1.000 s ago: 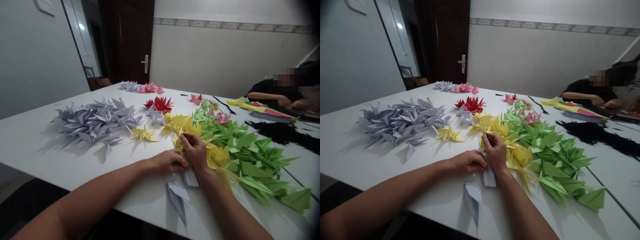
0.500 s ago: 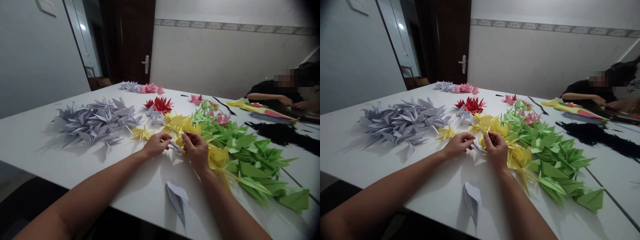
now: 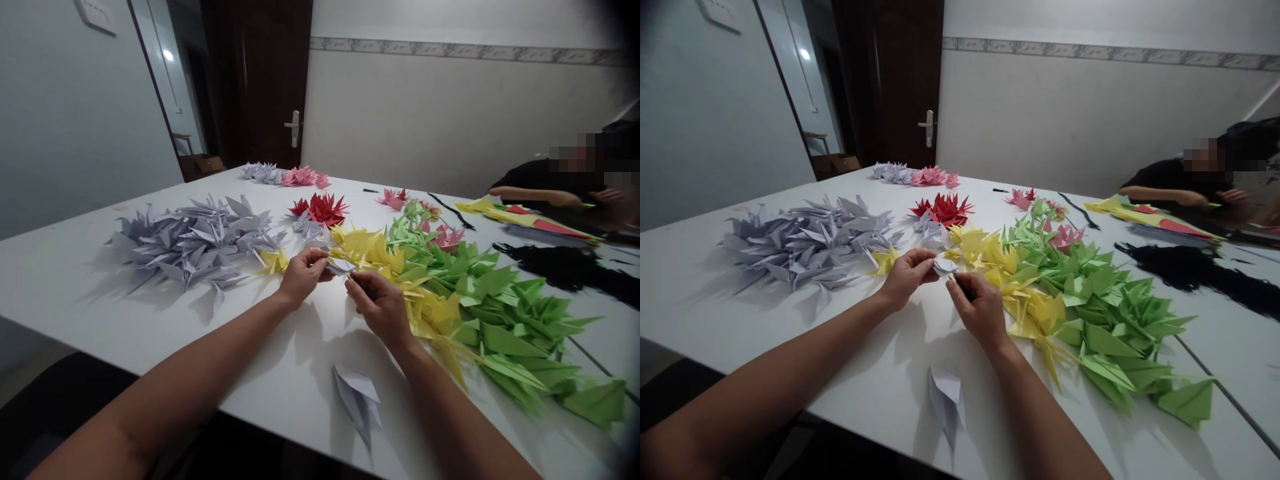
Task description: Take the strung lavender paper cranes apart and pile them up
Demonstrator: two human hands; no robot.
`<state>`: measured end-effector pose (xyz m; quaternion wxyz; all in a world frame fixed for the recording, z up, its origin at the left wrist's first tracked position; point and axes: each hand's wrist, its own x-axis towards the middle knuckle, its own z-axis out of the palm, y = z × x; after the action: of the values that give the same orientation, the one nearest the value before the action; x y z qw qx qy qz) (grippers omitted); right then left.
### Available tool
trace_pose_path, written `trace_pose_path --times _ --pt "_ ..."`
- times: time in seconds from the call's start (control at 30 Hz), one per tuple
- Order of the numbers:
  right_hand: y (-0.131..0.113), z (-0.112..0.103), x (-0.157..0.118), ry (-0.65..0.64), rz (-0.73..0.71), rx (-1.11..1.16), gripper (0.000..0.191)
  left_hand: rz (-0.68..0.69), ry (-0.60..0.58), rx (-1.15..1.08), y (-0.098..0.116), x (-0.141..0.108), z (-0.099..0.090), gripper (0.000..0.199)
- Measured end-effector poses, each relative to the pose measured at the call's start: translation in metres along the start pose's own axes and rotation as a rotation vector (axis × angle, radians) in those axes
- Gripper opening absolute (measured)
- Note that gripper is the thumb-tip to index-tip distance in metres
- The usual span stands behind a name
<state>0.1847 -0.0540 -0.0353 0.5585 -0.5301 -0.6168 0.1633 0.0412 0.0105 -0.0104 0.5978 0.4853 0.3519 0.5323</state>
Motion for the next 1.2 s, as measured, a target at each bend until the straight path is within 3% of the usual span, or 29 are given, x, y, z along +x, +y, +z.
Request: trace_pose_path --times 0.23,0.33,0.47,0.67,0.77,0.9,1.0,1.07,1.2 --pt "-0.002 0.000 0.002 0.003 -0.002 0.017 0.026 0.047 -0.011 0.020 -0.002 0.000 0.001 0.010" --pt "-0.003 0.000 0.002 0.030 0.011 0.022 0.028 0.216 -0.002 0.090 -0.005 0.002 -0.002 0.013" --pt "-0.005 0.000 0.002 0.083 0.029 0.072 0.031 0.491 0.008 0.355 -0.004 0.002 -0.009 0.014" --pt "-0.004 0.000 0.006 0.108 0.068 0.104 0.033 0.755 -0.043 0.631 0.004 -0.001 -0.015 0.015" --pt "0.000 0.000 0.007 0.045 0.087 0.101 0.035 0.799 -0.097 0.667 0.003 -0.004 -0.013 0.016" --pt "0.005 -0.001 0.008 0.046 0.132 0.112 0.038 0.730 -0.129 0.639 0.000 -0.008 -0.009 0.014" --pt "0.006 -0.002 0.009 0.105 0.151 0.140 0.040 0.713 -0.045 0.598 0.010 -0.004 -0.014 0.012" --pt "0.006 -0.003 0.009 0.129 0.171 0.153 0.042 0.729 0.083 0.529 0.023 0.005 -0.025 0.011" --pt "0.004 -0.002 0.009 0.089 0.169 0.150 0.038 0.626 0.543 0.306 0.051 0.030 -0.060 0.016"
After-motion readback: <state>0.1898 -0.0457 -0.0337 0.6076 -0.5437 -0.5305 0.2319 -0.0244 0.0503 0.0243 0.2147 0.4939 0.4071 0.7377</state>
